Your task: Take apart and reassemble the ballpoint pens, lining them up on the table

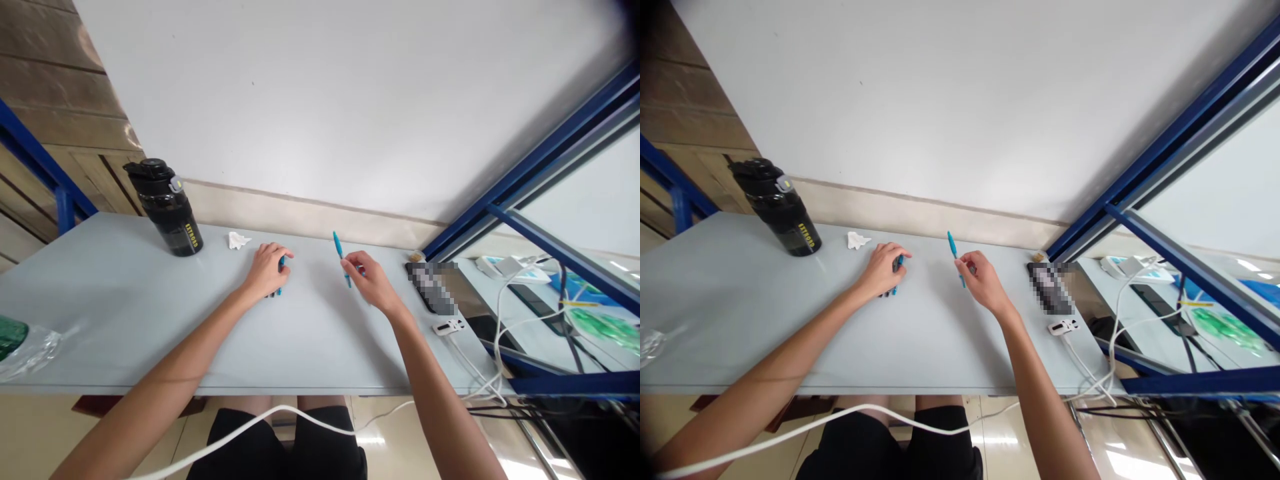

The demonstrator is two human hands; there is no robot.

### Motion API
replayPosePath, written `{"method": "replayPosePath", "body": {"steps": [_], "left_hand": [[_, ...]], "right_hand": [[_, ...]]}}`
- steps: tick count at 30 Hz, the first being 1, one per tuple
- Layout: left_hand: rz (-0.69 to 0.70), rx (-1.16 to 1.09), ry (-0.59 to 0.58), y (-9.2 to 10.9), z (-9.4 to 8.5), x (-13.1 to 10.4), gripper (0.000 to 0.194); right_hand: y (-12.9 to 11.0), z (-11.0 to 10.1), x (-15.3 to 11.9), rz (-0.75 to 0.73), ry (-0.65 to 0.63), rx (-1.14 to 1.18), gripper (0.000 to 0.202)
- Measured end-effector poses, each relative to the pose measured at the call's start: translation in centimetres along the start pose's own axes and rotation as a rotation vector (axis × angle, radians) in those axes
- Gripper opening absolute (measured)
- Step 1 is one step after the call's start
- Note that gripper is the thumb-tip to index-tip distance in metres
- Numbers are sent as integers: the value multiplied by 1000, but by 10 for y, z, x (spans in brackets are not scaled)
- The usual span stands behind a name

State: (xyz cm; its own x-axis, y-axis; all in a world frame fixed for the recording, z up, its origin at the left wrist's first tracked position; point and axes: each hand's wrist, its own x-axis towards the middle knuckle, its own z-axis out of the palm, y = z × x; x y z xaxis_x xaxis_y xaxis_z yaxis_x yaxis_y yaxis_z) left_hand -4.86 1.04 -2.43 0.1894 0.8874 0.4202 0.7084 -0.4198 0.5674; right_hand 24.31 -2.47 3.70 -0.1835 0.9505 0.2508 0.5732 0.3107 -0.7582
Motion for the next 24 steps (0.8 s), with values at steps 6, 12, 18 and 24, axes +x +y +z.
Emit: {"method": "replayPosePath", "body": {"steps": [6,12,18,24], "left_hand": [[1,-13,21,-4,-1,2,38],[14,9,28,-4,-1,2,38],[21,31,-8,-2,0,1,33],[18,37,-15,4,-4,1,31]], "right_hand": [[-40,10,28,5,-64,759,40],[-41,39,51,44,-205,933,40],[-20,75,48,190,-185,944,49],[-14,83,30,221,-181,866,48]]}}
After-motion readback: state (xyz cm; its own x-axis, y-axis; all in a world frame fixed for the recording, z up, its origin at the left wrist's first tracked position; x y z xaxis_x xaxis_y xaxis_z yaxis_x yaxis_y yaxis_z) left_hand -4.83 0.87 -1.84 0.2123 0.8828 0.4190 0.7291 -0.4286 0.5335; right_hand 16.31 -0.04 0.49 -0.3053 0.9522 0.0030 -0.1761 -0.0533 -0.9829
